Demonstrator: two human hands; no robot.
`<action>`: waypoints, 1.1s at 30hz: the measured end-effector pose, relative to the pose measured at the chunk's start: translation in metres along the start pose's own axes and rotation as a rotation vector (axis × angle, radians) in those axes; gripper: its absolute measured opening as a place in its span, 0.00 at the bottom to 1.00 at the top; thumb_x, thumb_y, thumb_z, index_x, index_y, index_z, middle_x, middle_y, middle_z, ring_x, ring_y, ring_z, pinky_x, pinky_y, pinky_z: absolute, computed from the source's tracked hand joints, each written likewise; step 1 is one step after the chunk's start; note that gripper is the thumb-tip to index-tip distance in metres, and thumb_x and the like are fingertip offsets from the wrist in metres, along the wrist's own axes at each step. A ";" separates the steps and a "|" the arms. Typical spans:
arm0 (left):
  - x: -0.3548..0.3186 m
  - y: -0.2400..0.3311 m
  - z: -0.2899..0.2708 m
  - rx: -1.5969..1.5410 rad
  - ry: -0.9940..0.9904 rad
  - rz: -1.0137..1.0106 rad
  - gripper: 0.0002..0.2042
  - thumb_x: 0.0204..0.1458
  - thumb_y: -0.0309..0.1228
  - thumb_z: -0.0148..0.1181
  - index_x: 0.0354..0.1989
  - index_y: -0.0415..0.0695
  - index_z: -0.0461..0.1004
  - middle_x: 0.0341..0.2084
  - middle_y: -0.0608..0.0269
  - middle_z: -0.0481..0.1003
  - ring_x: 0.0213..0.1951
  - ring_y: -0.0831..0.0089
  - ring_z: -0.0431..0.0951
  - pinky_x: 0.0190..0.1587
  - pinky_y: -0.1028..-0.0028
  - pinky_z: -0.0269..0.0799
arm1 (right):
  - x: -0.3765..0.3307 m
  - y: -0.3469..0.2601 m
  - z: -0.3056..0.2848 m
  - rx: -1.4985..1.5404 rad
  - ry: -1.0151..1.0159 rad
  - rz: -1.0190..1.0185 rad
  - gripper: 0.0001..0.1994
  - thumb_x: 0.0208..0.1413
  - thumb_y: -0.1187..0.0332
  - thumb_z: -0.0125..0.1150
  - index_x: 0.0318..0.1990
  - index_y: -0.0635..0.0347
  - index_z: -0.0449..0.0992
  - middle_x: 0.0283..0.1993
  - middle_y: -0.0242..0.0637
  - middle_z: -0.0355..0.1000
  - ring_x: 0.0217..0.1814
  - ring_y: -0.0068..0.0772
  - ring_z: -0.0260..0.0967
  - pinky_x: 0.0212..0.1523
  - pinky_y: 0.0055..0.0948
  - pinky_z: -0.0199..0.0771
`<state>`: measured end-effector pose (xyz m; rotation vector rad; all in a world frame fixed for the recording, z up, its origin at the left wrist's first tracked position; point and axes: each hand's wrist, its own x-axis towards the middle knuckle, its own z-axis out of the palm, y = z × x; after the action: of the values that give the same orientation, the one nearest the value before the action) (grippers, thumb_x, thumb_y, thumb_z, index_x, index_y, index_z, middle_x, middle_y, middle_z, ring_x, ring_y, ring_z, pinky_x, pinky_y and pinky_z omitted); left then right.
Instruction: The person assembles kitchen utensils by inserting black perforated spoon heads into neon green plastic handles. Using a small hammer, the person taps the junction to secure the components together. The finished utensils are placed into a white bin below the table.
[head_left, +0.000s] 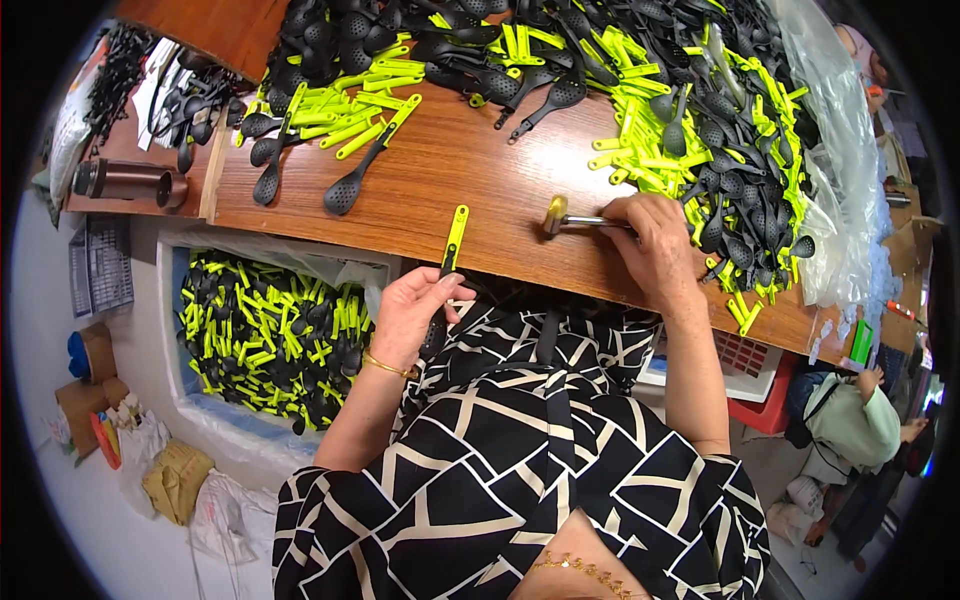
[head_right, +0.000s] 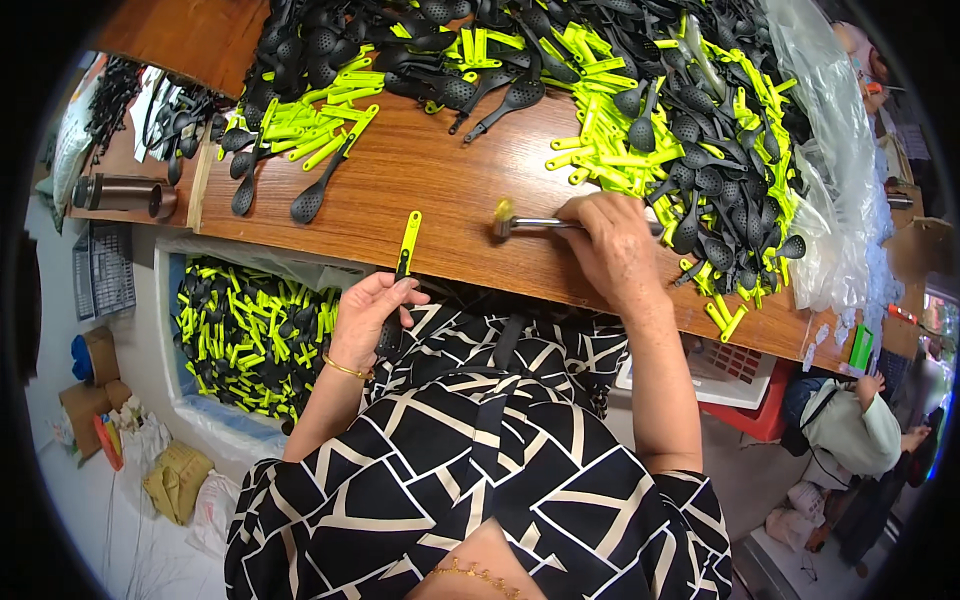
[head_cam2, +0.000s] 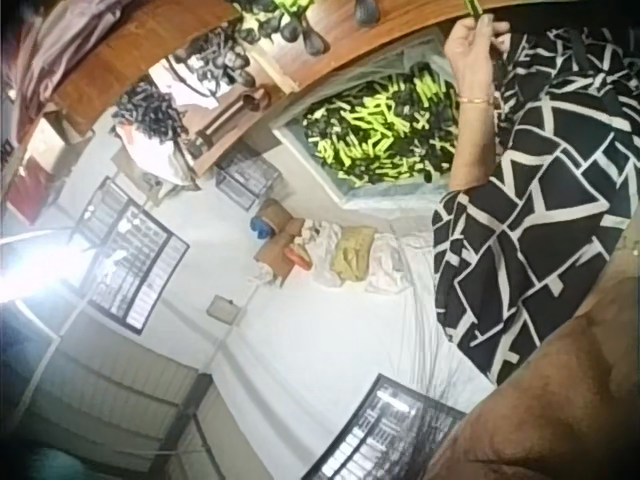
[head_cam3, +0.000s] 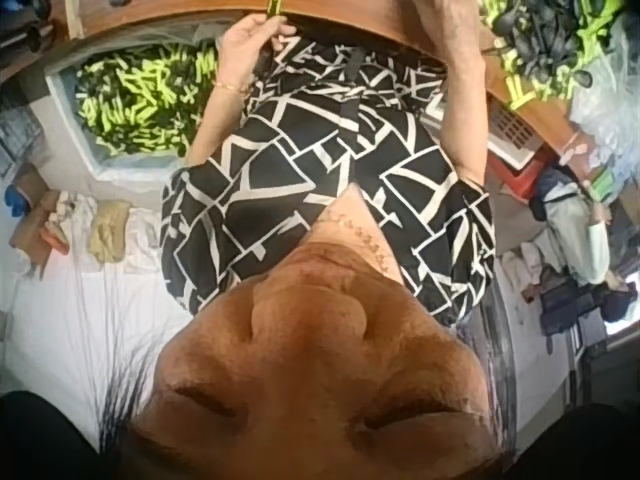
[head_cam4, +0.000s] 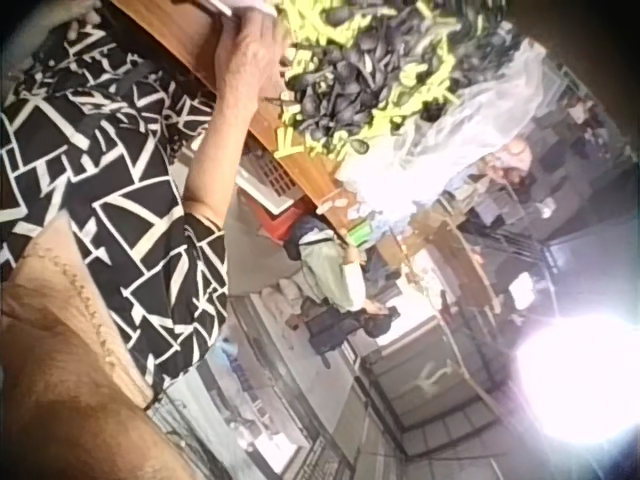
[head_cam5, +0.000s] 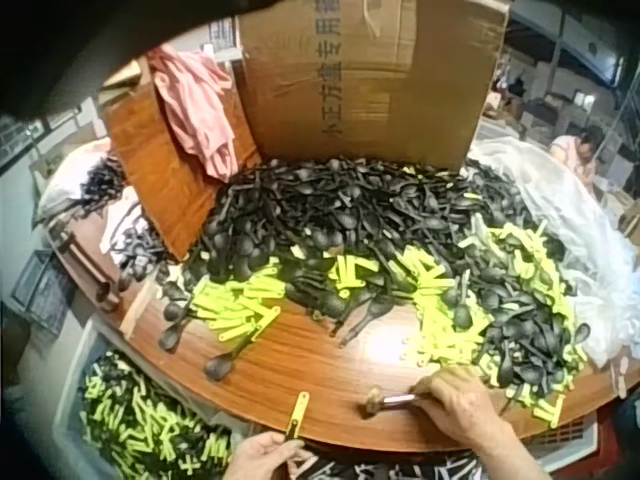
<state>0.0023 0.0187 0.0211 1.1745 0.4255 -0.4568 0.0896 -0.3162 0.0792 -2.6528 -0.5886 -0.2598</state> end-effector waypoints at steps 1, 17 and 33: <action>-0.001 -0.001 0.000 0.006 0.003 0.002 0.08 0.66 0.30 0.66 0.45 0.39 0.82 0.38 0.50 0.86 0.27 0.78 0.79 0.33 0.80 0.76 | 0.003 -0.007 0.005 0.069 0.015 0.011 0.10 0.49 0.71 0.76 0.40 0.51 0.85 0.39 0.33 0.81 0.43 0.41 0.77 0.48 0.41 0.75; -0.006 -0.002 -0.004 0.064 0.073 0.064 0.12 0.66 0.26 0.64 0.54 0.38 0.73 0.39 0.47 0.86 0.27 0.75 0.80 0.34 0.78 0.76 | 0.003 -0.012 0.011 0.276 -0.147 -0.054 0.14 0.55 0.71 0.72 0.50 0.52 0.87 0.42 0.40 0.81 0.43 0.45 0.80 0.44 0.39 0.80; 0.064 0.110 0.036 1.063 0.536 1.194 0.24 0.58 0.28 0.69 0.63 0.38 0.75 0.61 0.49 0.75 0.65 0.49 0.72 0.71 0.53 0.62 | 0.130 0.007 0.076 -0.046 0.149 -0.252 0.15 0.50 0.76 0.67 0.47 0.52 0.82 0.48 0.36 0.80 0.48 0.46 0.76 0.54 0.43 0.74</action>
<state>0.1184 0.0115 0.0834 2.3186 -0.1826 0.8144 0.2158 -0.2424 0.0425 -2.5710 -0.8768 -0.5455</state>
